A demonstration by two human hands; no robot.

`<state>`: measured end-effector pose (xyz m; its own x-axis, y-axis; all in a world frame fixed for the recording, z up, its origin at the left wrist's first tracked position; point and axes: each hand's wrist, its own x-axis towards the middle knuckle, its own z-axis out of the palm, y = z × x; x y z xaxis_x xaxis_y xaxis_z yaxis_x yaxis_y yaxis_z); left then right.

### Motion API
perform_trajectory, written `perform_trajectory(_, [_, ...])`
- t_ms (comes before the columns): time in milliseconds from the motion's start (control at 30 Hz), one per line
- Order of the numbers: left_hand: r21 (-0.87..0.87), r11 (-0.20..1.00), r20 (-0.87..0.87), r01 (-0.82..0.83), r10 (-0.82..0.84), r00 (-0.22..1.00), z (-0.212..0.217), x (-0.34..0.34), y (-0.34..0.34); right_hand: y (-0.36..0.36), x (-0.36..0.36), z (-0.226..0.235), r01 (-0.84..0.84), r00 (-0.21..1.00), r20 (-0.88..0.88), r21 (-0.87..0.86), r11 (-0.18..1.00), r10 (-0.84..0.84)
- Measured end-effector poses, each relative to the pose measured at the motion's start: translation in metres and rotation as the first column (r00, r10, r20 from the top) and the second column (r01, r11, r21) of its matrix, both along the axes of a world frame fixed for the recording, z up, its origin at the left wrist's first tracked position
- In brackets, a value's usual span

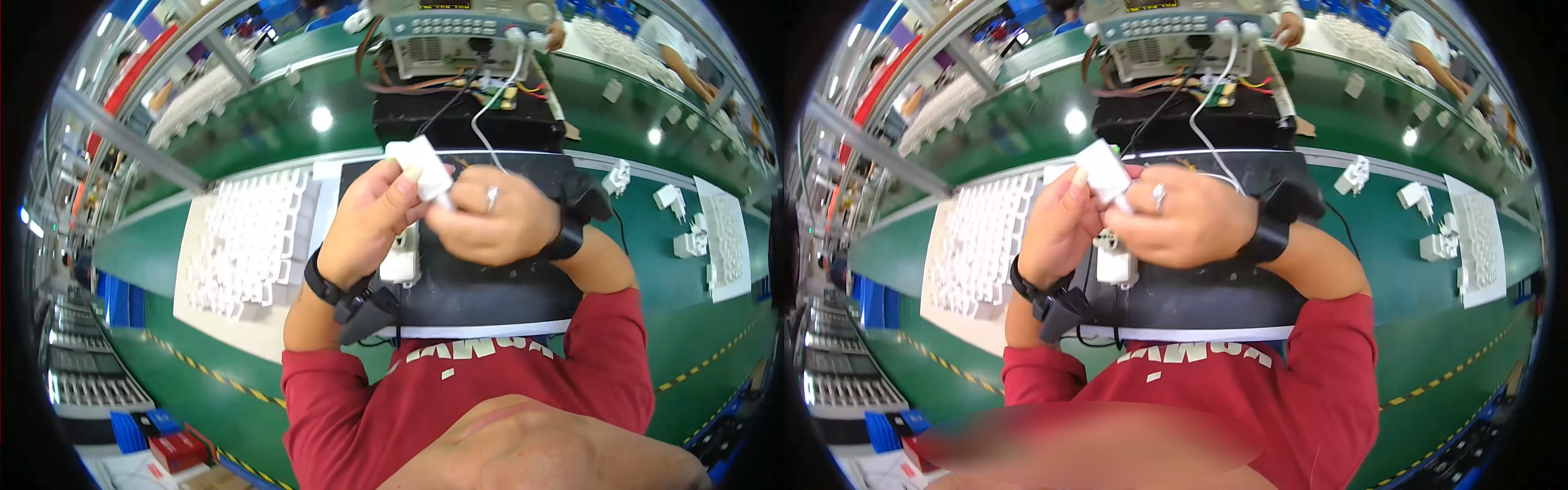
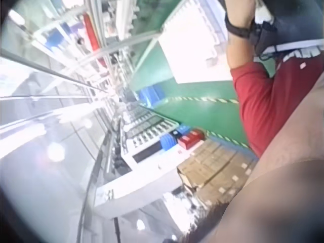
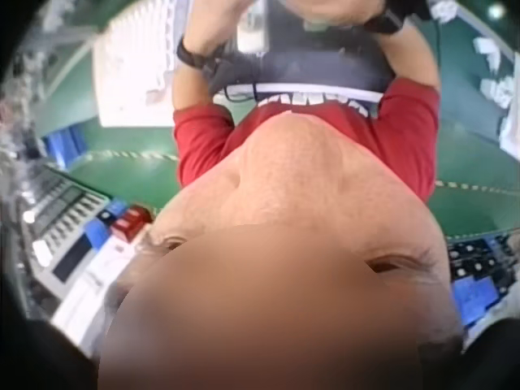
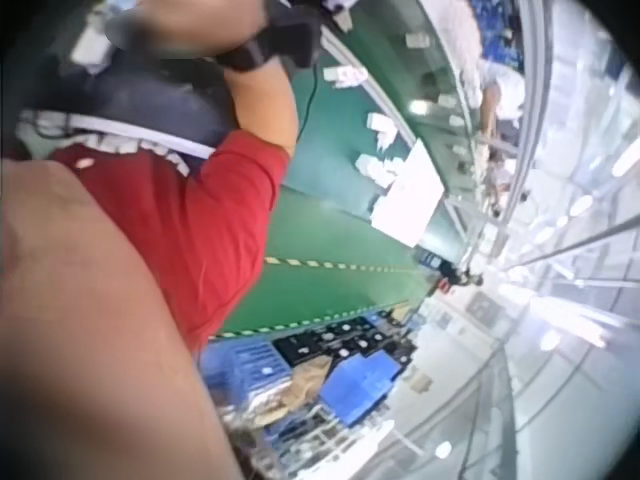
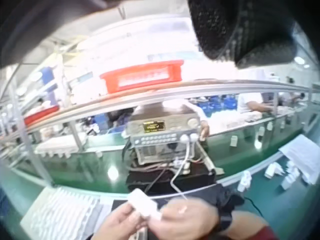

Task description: The person tests power adapters by picking one from a tray, plugging it into a power strip, and touching a probe to the USB port. After checking the tester result, they remove the adapter and place it onto a conveyor belt, repeating the process.

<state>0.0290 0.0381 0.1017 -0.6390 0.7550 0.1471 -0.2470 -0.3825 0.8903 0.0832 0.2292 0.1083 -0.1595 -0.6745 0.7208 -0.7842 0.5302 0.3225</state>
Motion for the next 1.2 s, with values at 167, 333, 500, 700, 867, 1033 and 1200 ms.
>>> perform_trajectory(167, [-0.004, 0.960, -0.110, -0.281, 0.279, 0.954, -0.025, -0.008, -0.029, -0.018, -0.003, -0.005, -0.283, 0.911, 0.241, -0.223, 0.933, 0.334])
perform_trajectory(333, [-0.222, 0.891, -0.256, -0.396, 0.339, 0.905, -0.055, -0.030, -0.044, -0.008, -0.014, -0.009, 0.137, 0.979, 0.204, -0.710, 0.691, 0.016])
perform_trajectory(500, [-0.201, 0.926, -0.289, -0.319, 0.255, 0.923, -0.069, -0.028, -0.051, -0.009, -0.022, -0.016, 0.220, 0.928, 0.367, -0.676, 0.704, 0.063])
perform_trajectory(700, [-0.146, 0.944, -0.286, -0.295, 0.245, 0.926, -0.070, -0.026, -0.051, -0.011, -0.053, -0.039, 0.193, 0.777, 0.490, -0.783, 0.592, 0.395])
perform_trajectory(867, [-0.342, 0.911, -0.532, -0.229, 0.012, 0.846, -0.064, -0.021, -0.052, -0.017, -0.065, -0.049, 0.397, 0.734, 0.675, -0.516, 0.759, 0.075])
perform_trajectory(1033, [-0.309, 0.886, -0.726, -0.345, 0.014, 0.687, -0.064, -0.017, -0.049, -0.037, -0.076, -0.052, 0.405, 0.775, 0.631, -0.440, 0.802, -0.045])
perform_trajectory(1200, [-0.281, 0.883, -0.729, -0.377, 0.059, 0.682, -0.070, -0.021, -0.051, -0.042, -0.079, -0.055, 0.405, 0.817, 0.572, -0.471, 0.784, -0.078])
